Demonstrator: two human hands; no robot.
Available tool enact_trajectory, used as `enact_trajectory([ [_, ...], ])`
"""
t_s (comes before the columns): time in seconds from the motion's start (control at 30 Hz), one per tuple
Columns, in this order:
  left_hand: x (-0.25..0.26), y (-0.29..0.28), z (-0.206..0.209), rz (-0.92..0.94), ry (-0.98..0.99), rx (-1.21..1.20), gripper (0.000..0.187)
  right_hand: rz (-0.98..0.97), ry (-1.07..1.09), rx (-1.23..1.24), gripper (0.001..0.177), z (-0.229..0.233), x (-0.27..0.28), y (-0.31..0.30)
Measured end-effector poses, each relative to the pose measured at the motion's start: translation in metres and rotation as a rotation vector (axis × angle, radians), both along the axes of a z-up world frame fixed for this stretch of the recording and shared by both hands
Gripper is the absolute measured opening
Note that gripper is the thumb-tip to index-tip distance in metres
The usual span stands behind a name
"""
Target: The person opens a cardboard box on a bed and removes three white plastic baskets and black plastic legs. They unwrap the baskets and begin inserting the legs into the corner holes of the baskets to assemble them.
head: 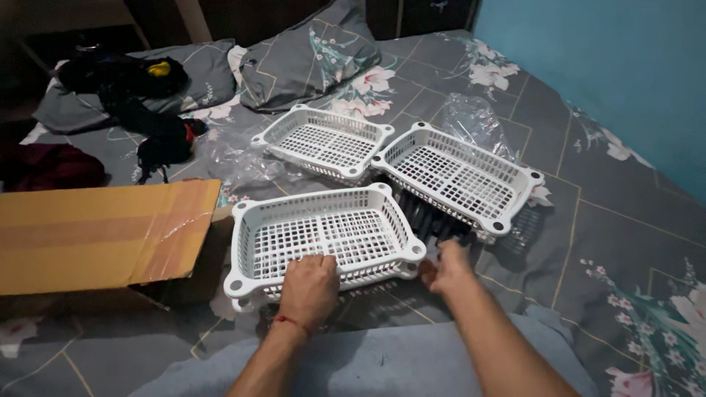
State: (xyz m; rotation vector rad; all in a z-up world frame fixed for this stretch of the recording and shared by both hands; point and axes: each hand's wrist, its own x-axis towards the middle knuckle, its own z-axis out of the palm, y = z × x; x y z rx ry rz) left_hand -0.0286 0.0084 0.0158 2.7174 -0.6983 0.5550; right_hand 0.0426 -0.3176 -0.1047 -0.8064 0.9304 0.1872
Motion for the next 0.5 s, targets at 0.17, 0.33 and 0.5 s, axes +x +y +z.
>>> enact_trajectory([
  [0.17,0.001,-0.001,-0.009,0.001,-0.002,-0.029,0.004,0.120,-0.055,-0.251,0.028,0.041,-0.031,0.046],
  [0.33,0.002,0.000,-0.010,0.067,-0.024,-0.100,0.004,0.025,0.005,-0.089,0.025,0.039,-0.030,0.050],
  [0.5,0.001,0.000,-0.003,0.113,-0.031,-0.120,0.007,-0.014,-0.188,-0.166,0.027,0.001,-0.016,0.051],
])
